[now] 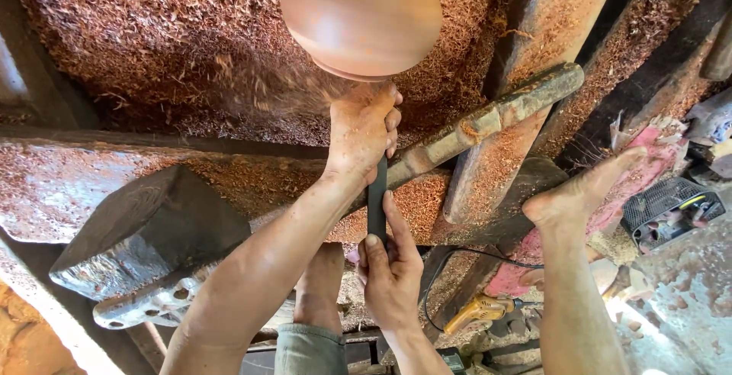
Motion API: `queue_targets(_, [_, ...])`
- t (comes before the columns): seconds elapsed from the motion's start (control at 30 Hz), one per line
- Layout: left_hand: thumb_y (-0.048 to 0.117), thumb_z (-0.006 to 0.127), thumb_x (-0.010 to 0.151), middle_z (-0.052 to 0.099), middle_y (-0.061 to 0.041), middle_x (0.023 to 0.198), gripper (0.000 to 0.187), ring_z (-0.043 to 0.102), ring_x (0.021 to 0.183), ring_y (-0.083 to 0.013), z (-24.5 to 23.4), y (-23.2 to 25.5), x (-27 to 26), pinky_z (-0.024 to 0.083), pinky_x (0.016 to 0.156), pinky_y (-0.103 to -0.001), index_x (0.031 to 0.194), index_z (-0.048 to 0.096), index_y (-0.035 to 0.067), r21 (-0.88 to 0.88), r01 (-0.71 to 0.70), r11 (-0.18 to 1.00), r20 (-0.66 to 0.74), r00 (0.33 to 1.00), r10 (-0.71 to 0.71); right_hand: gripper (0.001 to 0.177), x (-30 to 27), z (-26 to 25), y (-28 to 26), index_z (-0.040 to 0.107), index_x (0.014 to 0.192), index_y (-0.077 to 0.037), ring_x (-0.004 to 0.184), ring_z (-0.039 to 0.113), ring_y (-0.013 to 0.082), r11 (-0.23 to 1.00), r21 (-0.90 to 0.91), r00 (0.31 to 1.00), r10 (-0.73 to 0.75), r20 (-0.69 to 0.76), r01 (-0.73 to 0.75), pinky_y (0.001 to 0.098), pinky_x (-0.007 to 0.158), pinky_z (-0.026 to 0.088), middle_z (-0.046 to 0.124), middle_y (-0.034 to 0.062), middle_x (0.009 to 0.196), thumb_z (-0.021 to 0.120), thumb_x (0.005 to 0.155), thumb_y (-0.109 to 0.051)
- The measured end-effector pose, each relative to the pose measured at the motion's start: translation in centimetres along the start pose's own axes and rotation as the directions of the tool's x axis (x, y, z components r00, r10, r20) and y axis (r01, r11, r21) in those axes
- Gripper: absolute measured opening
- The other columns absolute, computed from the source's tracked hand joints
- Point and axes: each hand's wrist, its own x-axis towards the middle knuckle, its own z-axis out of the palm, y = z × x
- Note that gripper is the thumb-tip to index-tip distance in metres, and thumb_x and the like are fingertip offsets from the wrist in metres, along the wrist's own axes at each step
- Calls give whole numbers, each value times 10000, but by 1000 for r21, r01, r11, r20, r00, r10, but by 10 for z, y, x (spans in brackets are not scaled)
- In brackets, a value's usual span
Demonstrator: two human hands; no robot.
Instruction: Shaping and finishing a wooden object on a lathe using various chisels and sandpaper
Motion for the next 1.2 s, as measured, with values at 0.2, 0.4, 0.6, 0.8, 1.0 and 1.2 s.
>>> queue_targets(0.2, [191,599,1015,590,-3,709,160,367,396,-51,2,-1,-1,269,286,-230,887,591,95,-5,-41,999,-34,999,41,611,2,-6,-7,407,1577,-93,567,495,114,994,109,999,22,45,-27,220,449,377,512,32,678,558,994,14])
queue_targets(0.4, [170,593,947,451,-4,533,163,331,360,-88,10,15,-12,245,317,-263,816,562,78,68,-8,998,-128,992,16,621,5,-14,-8,418,1579,-178,441,373,86,964,208,984,146,104,-165,193,357,330,472,69,643,557,999,-4])
queue_targets(0.6, [198,574,948,418,1,507,217,312,344,-82,13,16,-12,217,305,-263,788,561,52,78,-30,997,-148,988,41,642,8,-22,-10,374,1599,-158,449,341,96,963,216,979,130,157,-163,194,360,301,455,102,660,557,1000,-17])
queue_targets(0.8, [104,639,983,616,-24,796,69,576,663,-85,5,-5,-1,419,518,-204,927,616,70,-196,-207,959,-60,978,199,634,11,-32,-10,358,1606,-138,476,405,123,969,206,970,88,225,-136,214,372,332,483,93,656,533,1017,21])
queue_targets(1.0, [88,576,952,499,13,674,119,287,456,-39,8,16,-13,165,352,-239,838,545,72,-153,-148,977,-121,984,130,641,13,-35,-18,352,1607,-138,479,390,101,964,199,955,118,273,-176,207,389,346,487,98,662,556,1014,-7])
queue_targets(1.2, [138,563,971,636,-38,845,130,349,396,-77,11,28,-11,303,278,-262,1013,595,19,44,71,997,-114,991,-66,638,6,-15,-27,379,1599,-190,446,397,85,972,134,972,171,160,-193,193,350,313,514,65,676,548,1006,-27])
